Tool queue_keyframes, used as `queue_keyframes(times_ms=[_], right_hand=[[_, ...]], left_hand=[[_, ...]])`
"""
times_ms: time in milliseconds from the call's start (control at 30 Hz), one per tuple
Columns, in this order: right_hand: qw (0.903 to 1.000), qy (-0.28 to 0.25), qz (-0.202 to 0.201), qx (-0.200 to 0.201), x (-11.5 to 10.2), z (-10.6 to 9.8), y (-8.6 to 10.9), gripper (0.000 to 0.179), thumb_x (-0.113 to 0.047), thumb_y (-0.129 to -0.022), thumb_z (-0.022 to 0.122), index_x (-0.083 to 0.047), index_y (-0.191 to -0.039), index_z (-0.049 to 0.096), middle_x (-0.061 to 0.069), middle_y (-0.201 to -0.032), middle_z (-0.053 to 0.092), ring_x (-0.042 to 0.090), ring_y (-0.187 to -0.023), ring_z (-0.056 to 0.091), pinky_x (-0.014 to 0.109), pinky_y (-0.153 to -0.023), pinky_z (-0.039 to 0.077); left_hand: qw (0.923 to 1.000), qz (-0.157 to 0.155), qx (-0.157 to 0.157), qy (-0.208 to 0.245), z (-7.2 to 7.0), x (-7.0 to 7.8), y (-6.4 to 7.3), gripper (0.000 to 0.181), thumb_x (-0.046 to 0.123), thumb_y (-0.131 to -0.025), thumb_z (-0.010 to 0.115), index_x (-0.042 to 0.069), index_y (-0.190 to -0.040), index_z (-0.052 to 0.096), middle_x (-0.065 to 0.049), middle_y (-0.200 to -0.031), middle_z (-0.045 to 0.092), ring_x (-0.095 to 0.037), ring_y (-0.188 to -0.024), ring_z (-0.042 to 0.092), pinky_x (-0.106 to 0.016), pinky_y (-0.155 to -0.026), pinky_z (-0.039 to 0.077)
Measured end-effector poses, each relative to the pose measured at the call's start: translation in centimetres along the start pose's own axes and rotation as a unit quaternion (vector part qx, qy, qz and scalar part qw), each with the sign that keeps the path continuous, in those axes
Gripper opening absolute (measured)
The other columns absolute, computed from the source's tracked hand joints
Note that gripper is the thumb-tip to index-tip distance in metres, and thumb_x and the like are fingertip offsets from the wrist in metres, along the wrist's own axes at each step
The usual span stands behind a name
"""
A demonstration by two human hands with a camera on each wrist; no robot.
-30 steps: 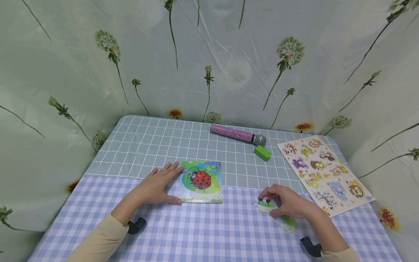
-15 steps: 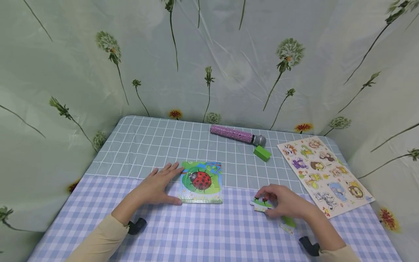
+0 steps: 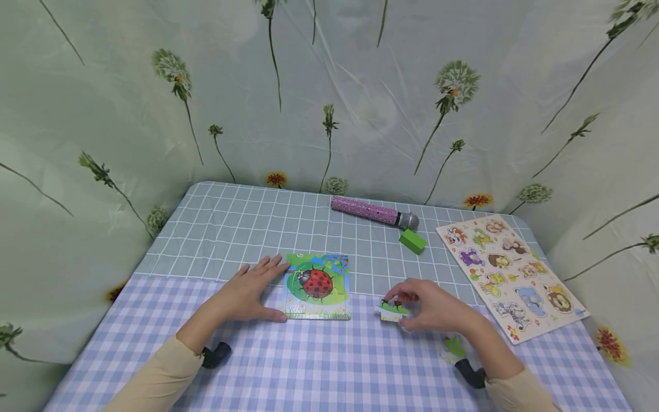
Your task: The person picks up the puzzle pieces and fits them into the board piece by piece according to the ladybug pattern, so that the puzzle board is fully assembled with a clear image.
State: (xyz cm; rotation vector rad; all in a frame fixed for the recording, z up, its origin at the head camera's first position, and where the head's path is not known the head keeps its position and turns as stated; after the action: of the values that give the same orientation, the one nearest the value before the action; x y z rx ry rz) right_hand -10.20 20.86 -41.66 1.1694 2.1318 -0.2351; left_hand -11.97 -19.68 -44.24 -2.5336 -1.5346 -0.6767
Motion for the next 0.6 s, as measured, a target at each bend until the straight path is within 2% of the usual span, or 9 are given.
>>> queue_keyframes(times_ms=[400,600], right_hand=[[0.9988,-0.009,-0.046,-0.009,-2.4,0.7,-3.0,0.044,-0.013,-0.08,0.086,-0.019,-0.122,0.076,-0.008,-0.104,0.07,0.012,-0.095,0.063,0.027,-0.087,0.055],[0.9985,0.002,-0.054,-0.012,-3.5,1.3,-4.6,0.044,-0.014,-0.081,0.086,-0.02,-0.124,0.076,-0.009,-0.105,0.071,0.014,-0.097,0.065,0.029,-0.088,0.056]], left_hand=[[1.0,0.004,-0.006,0.007,0.1,-0.4,-0.1,0.119,0.07,-0.076,0.087,0.017,-0.169,0.036,-0.016,-0.178,0.027,-0.046,-0.164,0.024,-0.079,-0.125,0.02],[0.9999,0.004,-0.013,0.006,0.2,-0.4,-0.2,0.119,0.071,-0.076,0.087,0.018,-0.169,0.036,-0.016,-0.178,0.027,-0.046,-0.165,0.024,-0.08,-0.125,0.02]])
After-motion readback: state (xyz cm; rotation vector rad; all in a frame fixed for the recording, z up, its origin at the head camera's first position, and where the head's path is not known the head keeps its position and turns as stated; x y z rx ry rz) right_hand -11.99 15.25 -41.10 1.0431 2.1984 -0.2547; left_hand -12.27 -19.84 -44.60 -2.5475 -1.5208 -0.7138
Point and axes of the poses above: each hand's wrist, its own y-axis away from the middle knuckle, its own z-axis out of the palm, x = y × z, the point moved 3 cm from there along -y, towards the middle knuckle
